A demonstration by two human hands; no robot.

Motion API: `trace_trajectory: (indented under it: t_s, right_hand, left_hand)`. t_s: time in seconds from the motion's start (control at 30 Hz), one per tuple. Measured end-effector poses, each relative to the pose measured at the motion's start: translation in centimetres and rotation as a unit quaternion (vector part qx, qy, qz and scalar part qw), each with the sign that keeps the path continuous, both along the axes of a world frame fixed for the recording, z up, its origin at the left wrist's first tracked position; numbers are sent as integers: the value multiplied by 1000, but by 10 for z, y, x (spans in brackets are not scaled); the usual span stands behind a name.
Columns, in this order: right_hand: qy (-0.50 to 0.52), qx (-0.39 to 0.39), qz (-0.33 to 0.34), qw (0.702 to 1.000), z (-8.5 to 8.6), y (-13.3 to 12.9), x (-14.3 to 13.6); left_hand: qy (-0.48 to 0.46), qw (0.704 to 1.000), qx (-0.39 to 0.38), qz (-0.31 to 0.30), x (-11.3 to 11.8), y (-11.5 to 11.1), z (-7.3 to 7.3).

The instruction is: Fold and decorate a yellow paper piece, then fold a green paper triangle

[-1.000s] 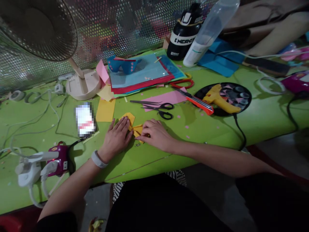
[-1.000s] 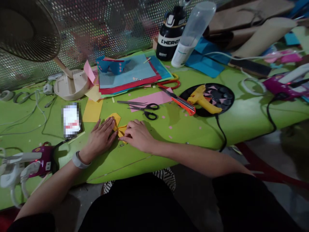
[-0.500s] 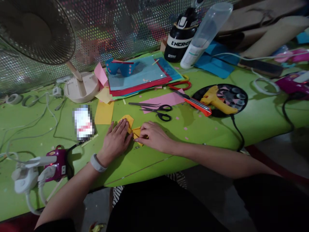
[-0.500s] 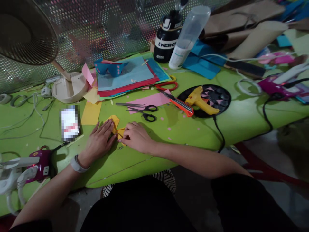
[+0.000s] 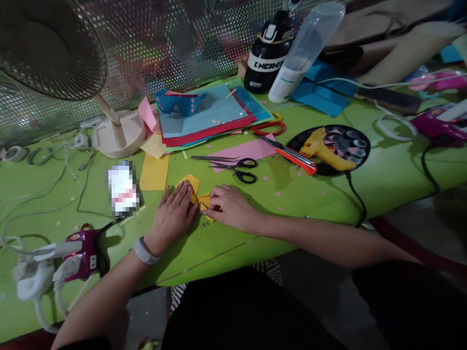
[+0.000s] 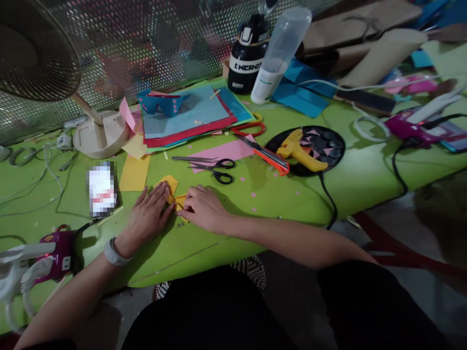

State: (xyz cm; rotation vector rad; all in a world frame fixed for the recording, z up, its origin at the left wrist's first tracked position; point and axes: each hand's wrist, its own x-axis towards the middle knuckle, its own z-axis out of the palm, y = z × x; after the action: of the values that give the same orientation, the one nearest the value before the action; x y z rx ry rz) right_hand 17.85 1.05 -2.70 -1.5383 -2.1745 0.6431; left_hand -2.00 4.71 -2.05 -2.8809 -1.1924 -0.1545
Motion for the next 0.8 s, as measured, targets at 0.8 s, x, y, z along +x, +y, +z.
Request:
trace_trajectory:
  t_s: [0.8]
  right_hand:
    - [-4, 1, 7, 1000, -1, 1, 1]
  left_hand:
    - [-3, 1000, -15, 6, 1, -1, 1]
